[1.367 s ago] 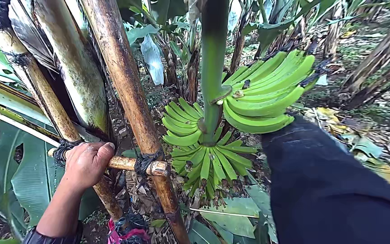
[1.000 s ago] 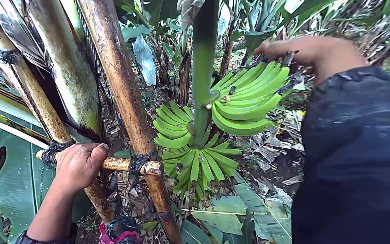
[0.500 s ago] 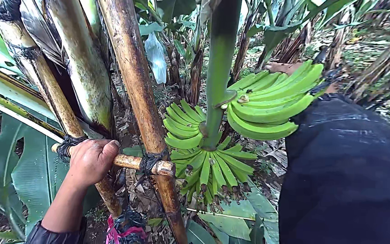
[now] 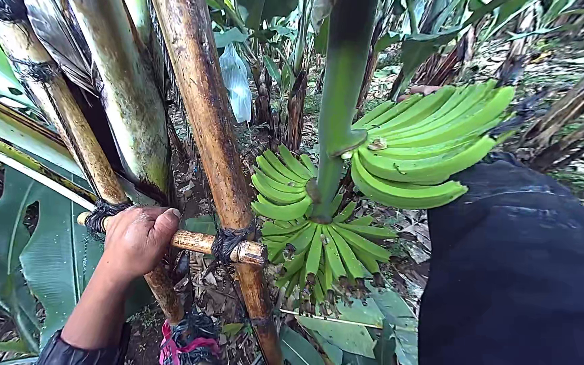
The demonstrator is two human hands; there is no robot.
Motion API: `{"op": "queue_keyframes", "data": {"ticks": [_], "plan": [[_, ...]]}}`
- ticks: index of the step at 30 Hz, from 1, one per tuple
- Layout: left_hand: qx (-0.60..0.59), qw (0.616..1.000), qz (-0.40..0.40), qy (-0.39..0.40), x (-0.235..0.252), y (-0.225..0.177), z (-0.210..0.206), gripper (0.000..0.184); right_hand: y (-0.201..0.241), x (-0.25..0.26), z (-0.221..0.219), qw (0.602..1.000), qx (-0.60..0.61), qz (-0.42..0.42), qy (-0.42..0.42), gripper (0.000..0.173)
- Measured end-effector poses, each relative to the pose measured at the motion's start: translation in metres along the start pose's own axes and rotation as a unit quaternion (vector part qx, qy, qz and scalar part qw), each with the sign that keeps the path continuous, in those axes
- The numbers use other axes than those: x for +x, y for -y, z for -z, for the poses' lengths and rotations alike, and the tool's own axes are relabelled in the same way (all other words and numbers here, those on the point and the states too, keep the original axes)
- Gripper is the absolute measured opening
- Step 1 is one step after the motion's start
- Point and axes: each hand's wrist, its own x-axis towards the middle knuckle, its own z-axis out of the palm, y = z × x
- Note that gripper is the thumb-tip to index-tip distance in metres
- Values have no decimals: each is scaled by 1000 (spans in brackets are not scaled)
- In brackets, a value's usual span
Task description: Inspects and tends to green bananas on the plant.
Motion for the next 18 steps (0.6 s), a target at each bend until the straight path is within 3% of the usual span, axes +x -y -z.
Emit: {"op": "queue_keyframes", "data": {"ticks": [2,4,6,8,11,15,18], "plan": [[5,1000,-1,2,0,0,0,56,-60,41,23,961,271,42,25,30],[9,1000,-1,6,1,-2,0,55,-124,71,50,880,386,223,164,43],[6,1000,2,7,2,-4,0,54,-57,16,62,949,313,33,-5,57],[5,1000,3,9,2,-5,1,55,-9,-21,80,981,187,-31,-48,73],[3,1000,4,15,3,-6,0,58,15,-38,106,989,138,-10,44,82],[12,1000,9,26,3,-9,3,60,26,-30,104,995,36,-87,16,80],[15,999,19,41,4,-12,6,60,21,-17,96,991,29,-128,32,82]]}}
